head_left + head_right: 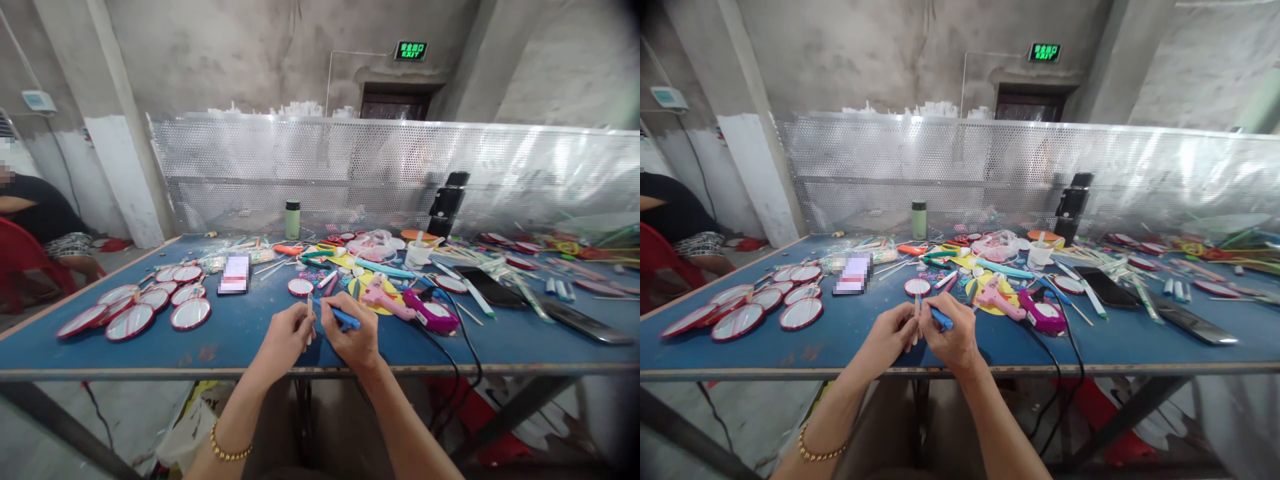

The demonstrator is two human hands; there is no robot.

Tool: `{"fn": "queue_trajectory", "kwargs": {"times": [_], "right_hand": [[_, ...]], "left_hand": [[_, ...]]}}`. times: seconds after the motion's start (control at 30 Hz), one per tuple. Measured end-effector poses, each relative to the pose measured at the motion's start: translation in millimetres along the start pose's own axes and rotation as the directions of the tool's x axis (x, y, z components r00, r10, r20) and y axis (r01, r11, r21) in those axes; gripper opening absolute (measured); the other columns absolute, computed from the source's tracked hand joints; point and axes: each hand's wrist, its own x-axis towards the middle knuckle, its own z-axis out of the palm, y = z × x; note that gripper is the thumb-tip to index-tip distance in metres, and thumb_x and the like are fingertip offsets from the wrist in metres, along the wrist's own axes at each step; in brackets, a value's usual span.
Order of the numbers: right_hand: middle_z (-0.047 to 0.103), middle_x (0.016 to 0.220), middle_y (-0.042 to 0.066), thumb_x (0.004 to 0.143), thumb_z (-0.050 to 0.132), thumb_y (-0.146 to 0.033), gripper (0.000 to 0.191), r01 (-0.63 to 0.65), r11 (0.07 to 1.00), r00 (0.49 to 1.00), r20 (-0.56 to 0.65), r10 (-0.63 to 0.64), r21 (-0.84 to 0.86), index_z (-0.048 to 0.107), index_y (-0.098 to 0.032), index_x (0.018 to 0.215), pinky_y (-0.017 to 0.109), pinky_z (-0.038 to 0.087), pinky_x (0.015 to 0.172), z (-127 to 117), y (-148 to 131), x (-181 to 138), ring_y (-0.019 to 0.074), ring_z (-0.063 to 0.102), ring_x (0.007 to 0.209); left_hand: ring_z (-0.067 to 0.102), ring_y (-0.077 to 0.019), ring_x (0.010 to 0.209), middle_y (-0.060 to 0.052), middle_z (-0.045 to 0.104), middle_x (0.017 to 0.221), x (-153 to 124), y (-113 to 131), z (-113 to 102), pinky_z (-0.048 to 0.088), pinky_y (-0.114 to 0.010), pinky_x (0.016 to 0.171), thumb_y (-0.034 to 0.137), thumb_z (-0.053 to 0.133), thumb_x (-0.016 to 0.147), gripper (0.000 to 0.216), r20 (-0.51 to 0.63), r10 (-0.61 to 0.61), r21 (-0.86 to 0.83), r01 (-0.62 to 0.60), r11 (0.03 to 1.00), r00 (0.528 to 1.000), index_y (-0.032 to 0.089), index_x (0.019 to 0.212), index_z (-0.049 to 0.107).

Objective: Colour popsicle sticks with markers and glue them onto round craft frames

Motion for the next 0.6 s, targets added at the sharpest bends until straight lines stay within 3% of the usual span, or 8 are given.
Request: {"fn": "queue_trajectory", "kwargs": {"times": [0.6], "right_hand": [[0.061, 0.07, 0.0, 0.088, 0.057, -0.011, 0.011, 0.008, 1.0, 1.0, 0.027, -0.008, 0.007, 0.061, -0.02, 0.083, 0.023, 0.047, 0.06, -0.3, -0.6, -0.3, 0.0111, 0.055, 0.06]], "left_hand": [[0.049, -0.0094, 0.046, 0.006, 0.054, 0.057, -0.4, 0.8, -0.2, 0.039, -0.02, 0.049, 0.033, 0.047, 0.092, 0.025, 0.0, 0.003, -0.012, -0.003, 1.0, 1.0, 0.02, 0.071, 0.05]]}}
